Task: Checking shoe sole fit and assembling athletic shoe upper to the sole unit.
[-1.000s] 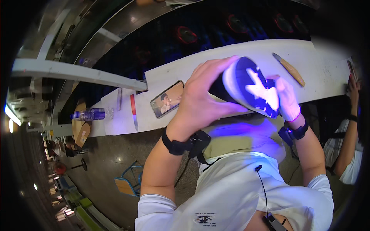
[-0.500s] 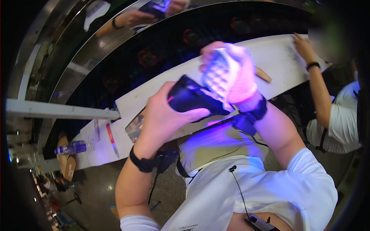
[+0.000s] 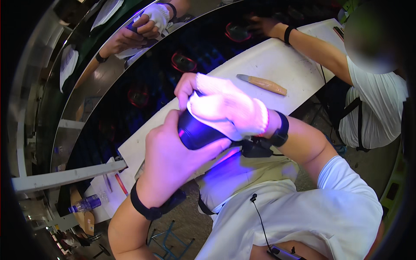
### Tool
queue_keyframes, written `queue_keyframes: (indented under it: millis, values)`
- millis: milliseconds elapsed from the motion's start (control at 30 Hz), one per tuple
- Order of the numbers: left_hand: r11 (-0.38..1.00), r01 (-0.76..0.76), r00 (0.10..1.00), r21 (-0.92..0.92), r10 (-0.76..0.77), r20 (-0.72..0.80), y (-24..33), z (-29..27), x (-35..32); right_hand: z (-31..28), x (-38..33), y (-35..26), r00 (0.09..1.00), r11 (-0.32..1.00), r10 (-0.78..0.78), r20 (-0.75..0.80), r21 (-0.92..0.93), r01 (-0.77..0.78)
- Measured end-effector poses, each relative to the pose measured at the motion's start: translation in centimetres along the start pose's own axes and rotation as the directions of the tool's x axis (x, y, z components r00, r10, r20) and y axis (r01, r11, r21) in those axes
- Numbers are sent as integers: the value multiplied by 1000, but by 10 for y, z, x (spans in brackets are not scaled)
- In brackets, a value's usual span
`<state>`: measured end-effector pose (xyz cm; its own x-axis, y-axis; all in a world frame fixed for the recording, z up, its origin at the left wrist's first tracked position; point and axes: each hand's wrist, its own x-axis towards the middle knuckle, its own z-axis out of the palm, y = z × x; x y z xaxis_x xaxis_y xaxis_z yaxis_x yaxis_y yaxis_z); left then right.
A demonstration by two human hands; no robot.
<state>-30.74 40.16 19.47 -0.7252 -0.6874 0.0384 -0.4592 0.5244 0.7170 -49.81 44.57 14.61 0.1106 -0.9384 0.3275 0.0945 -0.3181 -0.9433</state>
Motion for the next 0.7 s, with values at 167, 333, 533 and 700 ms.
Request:
queue_keyframes:
  millis: [167, 333, 533, 700]
  values:
    - [952, -128, 982, 277, 82, 173, 33, 16, -3, -12, -38, -15, 992, 998, -65, -112, -28, 62]
    - [799, -421, 907, 430, 383, 177, 54, 38, -31, -16, -91, -34, 990, 984, -136, -20, -118, 133]
    - [640, -661, 750, 393, 551, 364, 31, 14, -37, 9, -139, -57, 984, 839, -148, 100, -515, 178]
    - [709, 167, 984, -685, -81, 156, 2, 11, -108, 7, -142, 19, 996, 507, -36, 77, -858, 85]
